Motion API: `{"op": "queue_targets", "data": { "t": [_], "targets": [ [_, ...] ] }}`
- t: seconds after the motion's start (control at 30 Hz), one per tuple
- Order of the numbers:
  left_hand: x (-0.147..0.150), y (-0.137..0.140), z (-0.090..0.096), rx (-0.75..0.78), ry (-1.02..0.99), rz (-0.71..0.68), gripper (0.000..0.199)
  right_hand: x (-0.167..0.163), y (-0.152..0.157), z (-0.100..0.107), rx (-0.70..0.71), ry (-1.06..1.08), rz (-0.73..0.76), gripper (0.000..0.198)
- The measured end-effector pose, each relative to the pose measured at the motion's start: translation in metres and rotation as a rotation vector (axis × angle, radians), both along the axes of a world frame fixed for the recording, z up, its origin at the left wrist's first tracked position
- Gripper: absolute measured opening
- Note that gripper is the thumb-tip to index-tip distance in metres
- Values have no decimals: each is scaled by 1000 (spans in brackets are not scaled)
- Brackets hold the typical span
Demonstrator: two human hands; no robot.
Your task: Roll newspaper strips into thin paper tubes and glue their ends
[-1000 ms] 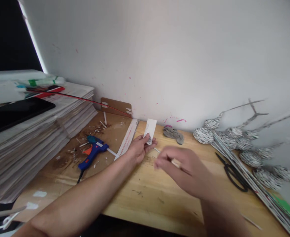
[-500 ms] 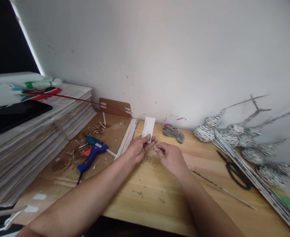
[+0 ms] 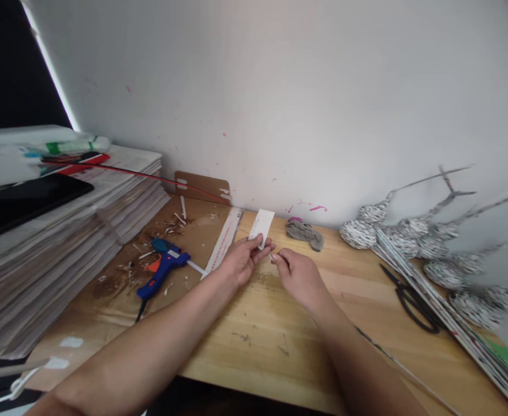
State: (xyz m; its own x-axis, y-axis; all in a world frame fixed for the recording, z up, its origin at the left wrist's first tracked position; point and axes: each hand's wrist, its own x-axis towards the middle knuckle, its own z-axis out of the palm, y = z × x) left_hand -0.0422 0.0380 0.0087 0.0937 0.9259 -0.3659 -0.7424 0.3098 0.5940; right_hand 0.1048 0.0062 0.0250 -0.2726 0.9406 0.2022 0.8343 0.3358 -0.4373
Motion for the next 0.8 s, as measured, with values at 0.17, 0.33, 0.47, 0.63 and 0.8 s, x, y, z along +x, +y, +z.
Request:
{"op": "queue_targets", "data": {
  "t": [0.17, 0.33, 0.47, 0.63, 0.8],
  "targets": [
    [0, 0, 0, -5, 2, 6, 3, -1, -1, 0, 20, -32, 13, 24],
    [0, 0, -1, -5, 4, 15, 7, -2, -1, -1, -23, -29, 33, 25],
    [-1, 0, -1, -9, 1, 13, 7, -2, -1, -1, 30, 0, 33, 21],
    [-1, 0, 1, -12, 7, 8, 9, 0, 1, -2, -43, -7, 45, 32],
    [0, 2, 1, -25, 12, 11, 10, 0, -1, -3, 26, -7, 45, 21]
  ]
}}
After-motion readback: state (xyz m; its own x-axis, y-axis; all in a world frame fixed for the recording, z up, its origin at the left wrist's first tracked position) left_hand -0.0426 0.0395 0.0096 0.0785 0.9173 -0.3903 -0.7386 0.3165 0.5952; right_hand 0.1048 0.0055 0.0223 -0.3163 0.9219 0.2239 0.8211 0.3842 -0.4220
